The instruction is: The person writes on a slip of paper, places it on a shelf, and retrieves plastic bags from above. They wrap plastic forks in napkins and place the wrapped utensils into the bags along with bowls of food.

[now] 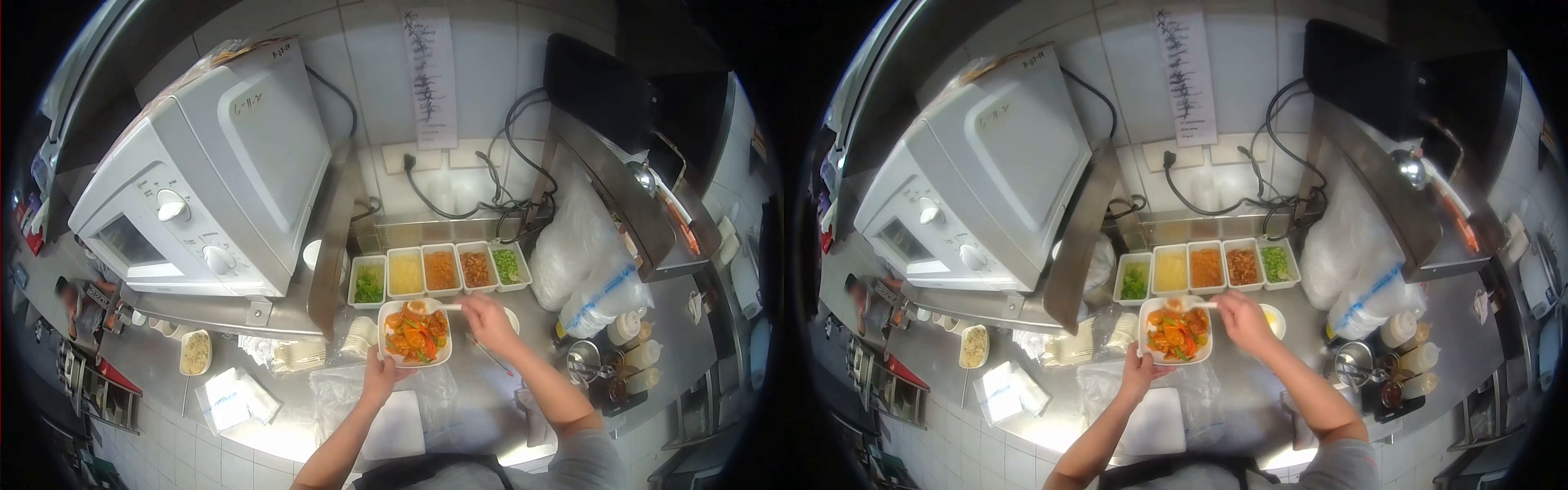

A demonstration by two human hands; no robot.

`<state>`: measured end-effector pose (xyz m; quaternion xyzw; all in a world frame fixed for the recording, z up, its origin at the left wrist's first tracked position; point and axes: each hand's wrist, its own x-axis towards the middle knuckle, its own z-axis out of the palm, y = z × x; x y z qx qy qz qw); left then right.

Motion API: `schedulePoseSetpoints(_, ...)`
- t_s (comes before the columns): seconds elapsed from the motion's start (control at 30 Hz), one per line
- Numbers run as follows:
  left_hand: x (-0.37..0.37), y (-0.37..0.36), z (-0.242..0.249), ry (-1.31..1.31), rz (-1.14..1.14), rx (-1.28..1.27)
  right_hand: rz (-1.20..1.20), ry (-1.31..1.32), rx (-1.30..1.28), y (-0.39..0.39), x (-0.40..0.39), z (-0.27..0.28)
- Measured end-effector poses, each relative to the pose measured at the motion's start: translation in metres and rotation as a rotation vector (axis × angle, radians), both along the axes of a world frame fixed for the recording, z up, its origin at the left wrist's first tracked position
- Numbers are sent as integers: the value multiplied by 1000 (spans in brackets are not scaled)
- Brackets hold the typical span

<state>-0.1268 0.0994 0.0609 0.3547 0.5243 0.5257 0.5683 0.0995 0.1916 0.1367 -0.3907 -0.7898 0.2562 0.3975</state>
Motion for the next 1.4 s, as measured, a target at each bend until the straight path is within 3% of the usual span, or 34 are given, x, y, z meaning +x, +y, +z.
schedulePoseSetpoints(0.23,0,-4,2,-36,-7,26,-54,-209,313,-18,0,15)
schedulePoseSetpoints(0.5,-3,-15,3,-47,6,64,-252,-124,313,30,6,0)
schedulePoseSetpoints(0.57,-10,-22,1,25,-14,98,-386,-436,339,60,10,-31)
schedulePoseSetpoints(0.7,-32,-53,-10,30,27,123,-307,-645,220,84,1,-57)
schedulePoseSetpoints(0.73,-26,-72,24,26,33,111,-315,-637,241,82,-1,-53)
schedulePoseSetpoints(0.77,-20,-91,53,21,40,93,-347,-573,327,74,-1,-46)
schedulePoseSetpoints(0.83,-27,-113,58,-9,66,63,-374,-509,408,60,2,-33)
schedulePoseSetpoints(0.97,-42,-160,65,-50,52,-16,-522,-403,232,19,36,-24)
schedulePoseSetpoints(1.13,-59,-204,39,52,-38,-2,-689,-259,124,-72,100,-39)
schedulePoseSetpoints(1.2,-67,-216,16,98,29,12,-774,-242,52,-116,129,-48)
schedulePoseSetpoints(1.4,-41,-242,39,220,-217,-77,-879,-243,-32,-215,151,-47)
